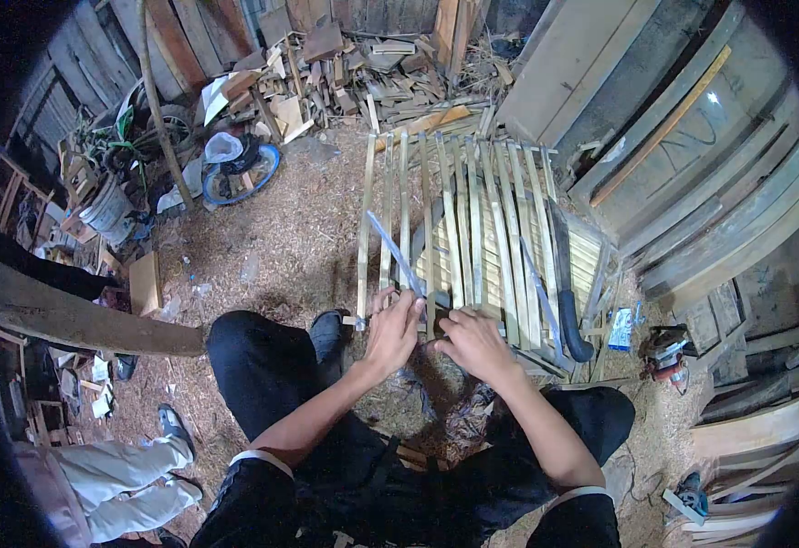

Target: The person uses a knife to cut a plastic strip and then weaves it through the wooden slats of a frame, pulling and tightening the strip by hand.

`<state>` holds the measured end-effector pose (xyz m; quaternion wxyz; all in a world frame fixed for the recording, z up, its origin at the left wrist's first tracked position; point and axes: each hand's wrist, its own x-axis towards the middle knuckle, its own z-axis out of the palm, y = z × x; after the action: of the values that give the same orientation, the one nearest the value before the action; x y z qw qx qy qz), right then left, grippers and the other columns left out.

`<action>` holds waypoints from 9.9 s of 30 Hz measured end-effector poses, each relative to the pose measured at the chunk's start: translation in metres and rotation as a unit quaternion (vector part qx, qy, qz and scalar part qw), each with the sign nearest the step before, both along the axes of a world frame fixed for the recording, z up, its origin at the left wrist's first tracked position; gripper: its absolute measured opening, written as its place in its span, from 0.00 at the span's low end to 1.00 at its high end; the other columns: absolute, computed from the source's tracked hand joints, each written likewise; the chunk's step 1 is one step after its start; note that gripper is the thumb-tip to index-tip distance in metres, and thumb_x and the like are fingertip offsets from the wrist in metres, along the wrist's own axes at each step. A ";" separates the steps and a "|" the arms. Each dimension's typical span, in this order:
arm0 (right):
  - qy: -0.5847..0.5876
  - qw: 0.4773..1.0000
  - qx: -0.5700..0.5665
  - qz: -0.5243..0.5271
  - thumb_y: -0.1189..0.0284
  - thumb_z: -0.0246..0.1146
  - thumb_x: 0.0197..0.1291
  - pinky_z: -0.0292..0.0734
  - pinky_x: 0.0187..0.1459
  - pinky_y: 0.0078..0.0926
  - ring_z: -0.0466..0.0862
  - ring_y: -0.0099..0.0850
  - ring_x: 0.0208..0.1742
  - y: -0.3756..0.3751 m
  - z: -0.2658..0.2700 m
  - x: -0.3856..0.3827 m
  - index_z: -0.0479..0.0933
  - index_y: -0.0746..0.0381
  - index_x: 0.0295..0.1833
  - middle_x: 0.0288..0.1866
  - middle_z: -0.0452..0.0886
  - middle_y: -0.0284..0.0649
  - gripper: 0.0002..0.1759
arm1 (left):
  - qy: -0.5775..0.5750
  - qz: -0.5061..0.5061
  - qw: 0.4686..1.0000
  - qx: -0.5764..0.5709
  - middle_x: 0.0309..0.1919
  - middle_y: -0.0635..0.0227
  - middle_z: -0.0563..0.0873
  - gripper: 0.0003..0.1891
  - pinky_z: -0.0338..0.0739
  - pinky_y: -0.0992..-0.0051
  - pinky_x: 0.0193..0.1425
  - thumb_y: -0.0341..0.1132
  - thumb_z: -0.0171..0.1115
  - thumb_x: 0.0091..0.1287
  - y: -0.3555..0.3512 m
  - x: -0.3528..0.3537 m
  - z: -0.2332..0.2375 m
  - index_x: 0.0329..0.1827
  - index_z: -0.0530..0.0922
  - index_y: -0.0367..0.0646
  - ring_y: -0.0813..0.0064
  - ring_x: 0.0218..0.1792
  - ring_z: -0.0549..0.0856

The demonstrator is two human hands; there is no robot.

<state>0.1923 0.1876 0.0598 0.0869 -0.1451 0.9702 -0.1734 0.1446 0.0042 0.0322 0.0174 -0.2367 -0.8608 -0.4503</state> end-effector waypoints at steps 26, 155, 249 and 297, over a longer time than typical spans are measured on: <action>0.081 0.995 0.051 0.029 0.59 0.74 0.55 0.79 0.54 0.45 0.85 0.39 0.51 -0.005 -0.002 -0.004 0.84 0.64 0.40 0.41 0.85 0.41 0.18 | -0.033 0.048 0.998 0.022 0.27 0.56 0.84 0.14 0.68 0.55 0.66 0.40 0.54 0.79 0.004 -0.002 0.015 0.40 0.80 0.38 0.50 0.38 0.82; 0.271 0.922 -0.275 0.030 0.87 0.67 0.55 0.82 0.53 0.33 0.84 0.39 0.53 0.002 0.053 -0.014 0.85 0.67 0.50 0.53 0.81 0.44 0.16 | -0.326 -0.074 0.861 0.384 0.48 0.62 0.91 0.16 0.74 0.71 0.66 0.41 0.54 0.82 0.001 -0.044 0.049 0.47 0.83 0.38 0.75 0.52 0.86; 0.185 0.970 -0.145 -0.066 0.71 0.70 0.59 0.59 0.55 0.40 0.78 0.32 0.39 -0.012 -0.037 0.020 0.87 0.57 0.36 0.28 0.88 0.36 0.02 | 0.142 -0.115 0.951 -0.249 0.45 0.68 0.80 0.10 0.49 0.37 0.74 0.27 0.59 0.64 -0.027 -0.022 -0.001 0.44 0.86 0.47 0.64 0.63 0.74; 0.137 0.990 0.011 -0.015 0.56 0.66 0.68 0.64 0.61 0.42 0.86 0.35 0.40 -0.015 -0.016 0.012 0.83 0.63 0.56 0.39 0.87 0.42 0.22 | 0.094 -0.164 0.957 -0.218 0.52 0.71 0.79 0.11 0.49 0.38 0.77 0.40 0.66 0.70 -0.031 -0.018 -0.003 0.51 0.85 0.48 0.62 0.63 0.73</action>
<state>0.2046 0.1723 0.0437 -0.0481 -0.1519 0.9769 -0.1422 0.1270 -0.0269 0.0295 -0.0282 -0.4140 -0.8819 -0.2238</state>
